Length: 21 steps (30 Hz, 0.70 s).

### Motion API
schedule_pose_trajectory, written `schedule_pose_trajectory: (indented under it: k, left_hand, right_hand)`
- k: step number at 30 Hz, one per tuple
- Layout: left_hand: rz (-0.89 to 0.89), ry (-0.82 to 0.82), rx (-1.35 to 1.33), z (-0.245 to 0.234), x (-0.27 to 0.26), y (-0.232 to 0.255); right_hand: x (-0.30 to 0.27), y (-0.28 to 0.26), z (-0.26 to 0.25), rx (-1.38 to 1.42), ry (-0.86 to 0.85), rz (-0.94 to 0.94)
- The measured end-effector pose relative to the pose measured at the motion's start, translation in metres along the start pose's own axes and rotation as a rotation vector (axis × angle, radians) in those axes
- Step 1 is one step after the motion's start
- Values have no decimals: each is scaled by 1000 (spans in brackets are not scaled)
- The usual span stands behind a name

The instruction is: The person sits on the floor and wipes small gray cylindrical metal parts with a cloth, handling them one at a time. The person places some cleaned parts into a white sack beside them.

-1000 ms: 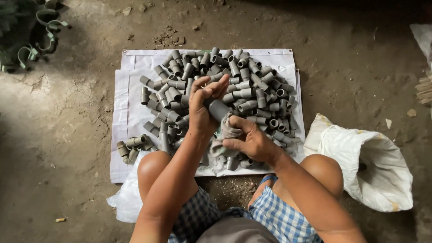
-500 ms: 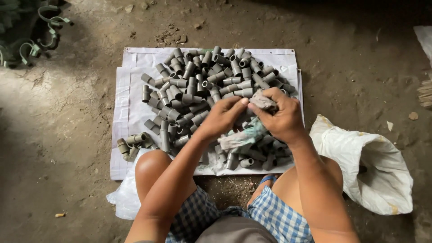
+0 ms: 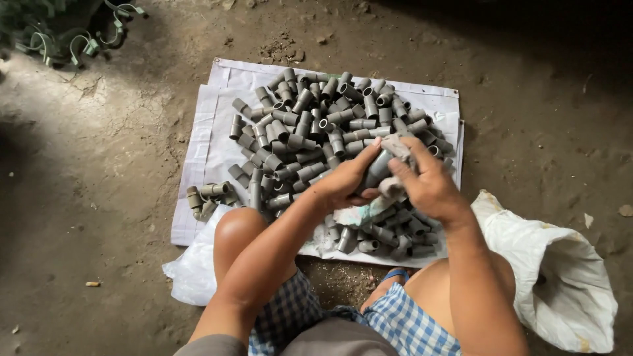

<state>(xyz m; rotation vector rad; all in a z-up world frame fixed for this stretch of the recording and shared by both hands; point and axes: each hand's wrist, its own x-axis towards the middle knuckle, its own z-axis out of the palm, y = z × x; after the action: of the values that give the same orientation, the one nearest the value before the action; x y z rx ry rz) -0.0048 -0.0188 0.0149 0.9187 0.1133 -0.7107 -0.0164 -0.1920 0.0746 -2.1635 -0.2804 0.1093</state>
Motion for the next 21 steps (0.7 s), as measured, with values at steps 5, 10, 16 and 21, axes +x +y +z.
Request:
schedule_pose_trajectory:
  k: [5, 10, 16, 21]
  left_hand:
    - [55, -84, 93, 12, -9, -3]
    - [423, -104, 244, 9, 12, -20]
    - [554, 458, 73, 39, 0, 14]
    - [201, 699, -177, -25, 27, 19]
  right_hand:
    - [17, 33, 23, 221, 135, -22]
    - [24, -22, 49, 965, 634, 359]
    - [5, -6, 77, 176, 483, -50]
    - [-32, 54, 139, -209, 137, -222]
